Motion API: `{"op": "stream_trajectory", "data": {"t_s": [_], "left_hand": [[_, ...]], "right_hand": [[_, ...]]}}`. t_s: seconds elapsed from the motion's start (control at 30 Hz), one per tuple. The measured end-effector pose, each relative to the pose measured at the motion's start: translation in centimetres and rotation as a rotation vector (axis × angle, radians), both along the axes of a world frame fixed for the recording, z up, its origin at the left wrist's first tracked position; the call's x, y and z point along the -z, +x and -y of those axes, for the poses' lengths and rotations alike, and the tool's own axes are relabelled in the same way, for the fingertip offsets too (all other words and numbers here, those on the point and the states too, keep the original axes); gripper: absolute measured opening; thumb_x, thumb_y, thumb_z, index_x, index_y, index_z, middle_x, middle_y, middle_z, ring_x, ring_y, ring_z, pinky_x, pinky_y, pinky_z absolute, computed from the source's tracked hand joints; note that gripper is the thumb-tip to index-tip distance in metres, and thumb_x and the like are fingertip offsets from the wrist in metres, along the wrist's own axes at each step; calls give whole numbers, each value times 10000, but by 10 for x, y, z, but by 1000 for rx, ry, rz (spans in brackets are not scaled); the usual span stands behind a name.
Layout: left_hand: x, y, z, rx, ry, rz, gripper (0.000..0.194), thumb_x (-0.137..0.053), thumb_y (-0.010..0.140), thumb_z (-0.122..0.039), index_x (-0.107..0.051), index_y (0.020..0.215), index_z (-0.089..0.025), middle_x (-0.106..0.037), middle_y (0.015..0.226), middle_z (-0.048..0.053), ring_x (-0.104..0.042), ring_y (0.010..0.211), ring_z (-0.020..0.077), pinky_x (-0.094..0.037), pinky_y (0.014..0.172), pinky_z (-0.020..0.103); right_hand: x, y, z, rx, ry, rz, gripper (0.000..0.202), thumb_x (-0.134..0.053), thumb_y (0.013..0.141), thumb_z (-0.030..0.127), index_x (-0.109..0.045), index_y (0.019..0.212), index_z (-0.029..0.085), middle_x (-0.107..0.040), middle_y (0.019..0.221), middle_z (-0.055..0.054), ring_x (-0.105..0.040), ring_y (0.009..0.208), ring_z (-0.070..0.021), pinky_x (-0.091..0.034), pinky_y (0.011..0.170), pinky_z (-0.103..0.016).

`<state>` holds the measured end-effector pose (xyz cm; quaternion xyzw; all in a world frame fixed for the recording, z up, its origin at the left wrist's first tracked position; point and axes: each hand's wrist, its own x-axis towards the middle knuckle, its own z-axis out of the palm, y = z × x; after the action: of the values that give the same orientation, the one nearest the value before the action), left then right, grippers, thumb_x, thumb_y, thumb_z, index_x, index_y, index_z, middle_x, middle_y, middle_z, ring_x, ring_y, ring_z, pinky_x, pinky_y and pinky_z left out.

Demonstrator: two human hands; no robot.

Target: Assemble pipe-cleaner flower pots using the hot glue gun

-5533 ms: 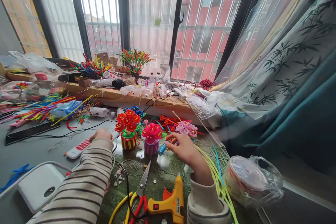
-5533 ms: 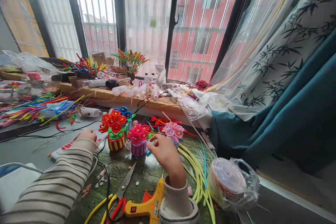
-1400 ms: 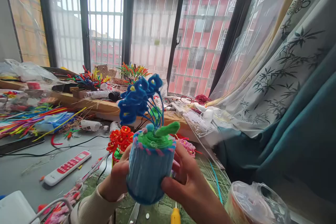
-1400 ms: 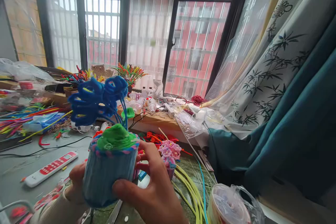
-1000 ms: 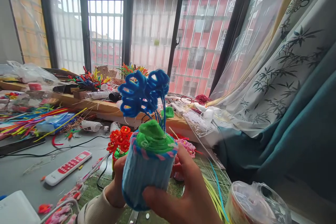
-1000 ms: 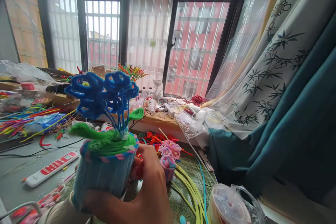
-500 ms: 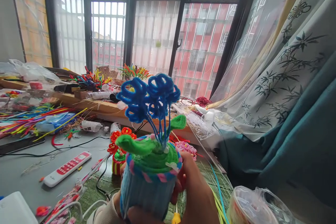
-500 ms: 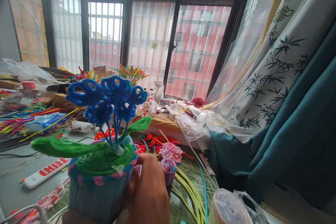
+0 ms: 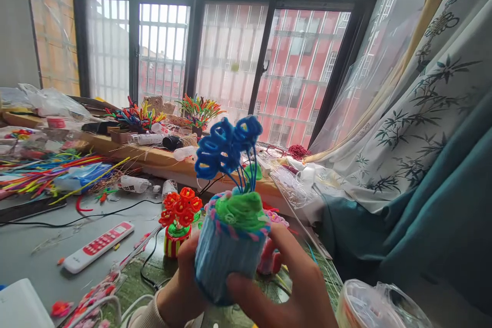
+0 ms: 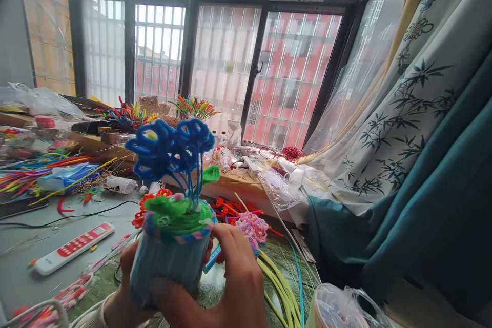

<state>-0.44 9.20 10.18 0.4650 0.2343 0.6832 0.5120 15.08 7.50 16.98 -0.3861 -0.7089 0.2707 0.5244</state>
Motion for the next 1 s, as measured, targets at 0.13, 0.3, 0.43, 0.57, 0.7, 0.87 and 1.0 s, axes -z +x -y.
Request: {"op": "stream_trajectory", "data": {"t_s": [0.13, 0.3, 0.43, 0.57, 0.7, 0.87, 1.0], "left_hand": [[0, 1, 0, 56, -4, 121, 488, -604, 793, -679, -764, 1053, -298, -757, 1119, 49, -688, 1086, 341, -578, 924, 465], [7, 7, -5, -162, 56, 127, 585, -701, 763, -621, -679, 1260, -312, -701, 1274, 65, -553, 1308, 358, -548, 1006, 460], [-8, 21, 4, -248, 62, 100, 708, -771, 703, -610, -608, 1331, -326, -709, 1256, 64, -521, 1335, 382, -514, 1044, 504], [-27, 36, 14, -345, 113, 48, 735, -792, 713, -564, -556, 1355, -294, -697, 1267, 87, -591, 1251, 386, -528, 1009, 508], [-33, 43, 18, -452, 152, -22, 726, -838, 683, -496, -550, 1324, -314, -678, 1270, 74, -655, 1141, 342, -580, 916, 441], [-29, 44, 22, -614, 128, -134, 706, -828, 661, -574, -579, 1289, -368, -679, 1207, 35, -655, 1083, 296, -581, 845, 378], [-22, 40, 21, -790, 255, -284, 689, -866, 637, -530, -611, 1262, -391, -643, 1223, 47, -589, 1169, 325, -478, 1019, 468]], "right_hand": [[11, 8, -14, 3, -24, -4, 526, -753, 669, 654, -761, 1016, 258, -680, 736, -30, -582, 588, -196, -477, 555, -303], [21, 17, -22, -26, -90, -46, 591, -649, 769, 706, -751, 1108, 233, -716, 803, -62, -614, 574, -189, -499, 533, -296], [22, 20, -22, -20, -39, -57, 548, -709, 765, 624, -735, 1137, 223, -724, 821, -68, -612, 565, -179, -503, 531, -288], [22, 20, -23, -52, -3, -42, 556, -767, 720, 553, -714, 1160, 217, -723, 773, -55, -616, 582, -191, -484, 497, -276], [20, 14, -25, -160, -83, 0, 464, -770, 707, 494, -716, 1083, 228, -717, 758, -29, -573, 556, -162, -468, 516, -266], [18, 6, -26, -358, -199, -89, 492, -769, 699, 546, -702, 1074, 235, -741, 922, -60, -641, 715, -197, -517, 641, -290], [23, 1, -27, -446, -295, -211, 564, -793, 688, 581, -689, 1121, 235, -752, 988, -78, -694, 828, -252, -561, 778, -368]]}}
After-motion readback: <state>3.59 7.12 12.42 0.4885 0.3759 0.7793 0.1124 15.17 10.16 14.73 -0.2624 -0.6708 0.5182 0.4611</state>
